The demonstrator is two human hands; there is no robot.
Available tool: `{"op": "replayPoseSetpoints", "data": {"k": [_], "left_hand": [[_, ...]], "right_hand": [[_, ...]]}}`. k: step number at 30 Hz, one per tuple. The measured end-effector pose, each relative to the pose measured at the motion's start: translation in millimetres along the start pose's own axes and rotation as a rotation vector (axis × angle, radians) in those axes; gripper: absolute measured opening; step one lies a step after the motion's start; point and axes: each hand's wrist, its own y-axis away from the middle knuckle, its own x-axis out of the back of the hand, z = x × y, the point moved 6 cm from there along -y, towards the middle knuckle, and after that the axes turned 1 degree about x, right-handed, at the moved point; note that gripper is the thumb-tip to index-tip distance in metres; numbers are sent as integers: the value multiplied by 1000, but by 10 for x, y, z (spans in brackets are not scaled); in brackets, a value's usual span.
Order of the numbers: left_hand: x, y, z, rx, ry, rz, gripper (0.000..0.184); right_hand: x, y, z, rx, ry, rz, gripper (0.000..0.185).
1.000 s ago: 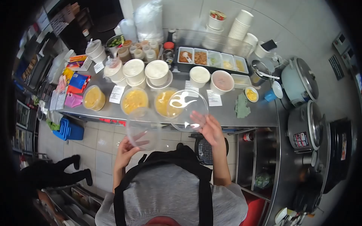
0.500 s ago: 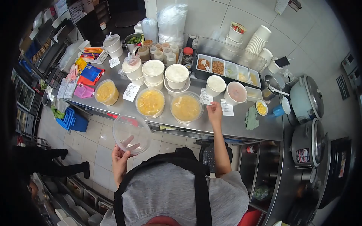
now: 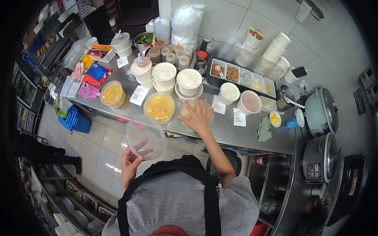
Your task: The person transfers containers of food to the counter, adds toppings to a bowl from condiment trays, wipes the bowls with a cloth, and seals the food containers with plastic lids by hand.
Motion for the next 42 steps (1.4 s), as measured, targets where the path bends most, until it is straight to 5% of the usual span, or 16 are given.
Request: {"op": "replayPoseSetpoints", "data": {"k": [11, 17, 20, 24, 30, 34, 38, 42], "left_hand": [[199, 5, -90, -3, -98, 161, 44], [291, 16, -96, -48, -69, 163, 34], [381, 32, -108, -90, -146, 244, 28], [505, 95, -141, -102, -405, 382, 24], [516, 313, 59, -224, -555, 504, 21], [655, 463, -166, -195, -407, 511, 21], [940, 684, -513, -98, -73, 507, 15], [1059, 816, -382, -116, 4, 640, 13]], "right_hand": [[-35, 9, 81, -86, 45, -113, 78], [-31, 63, 61, -60, 50, 111, 82], [240, 208, -227, 54, -310, 372, 62], [492, 551, -1515, 414, -1182, -188, 15], [270, 756, -2068, 642, -1162, -432, 12], [13, 922, -2173, 553, -1420, -685, 7], [-128, 909, -2126, 624, -1318, -734, 10], [-235, 574, -1758, 46, -1860, -884, 9]]}}
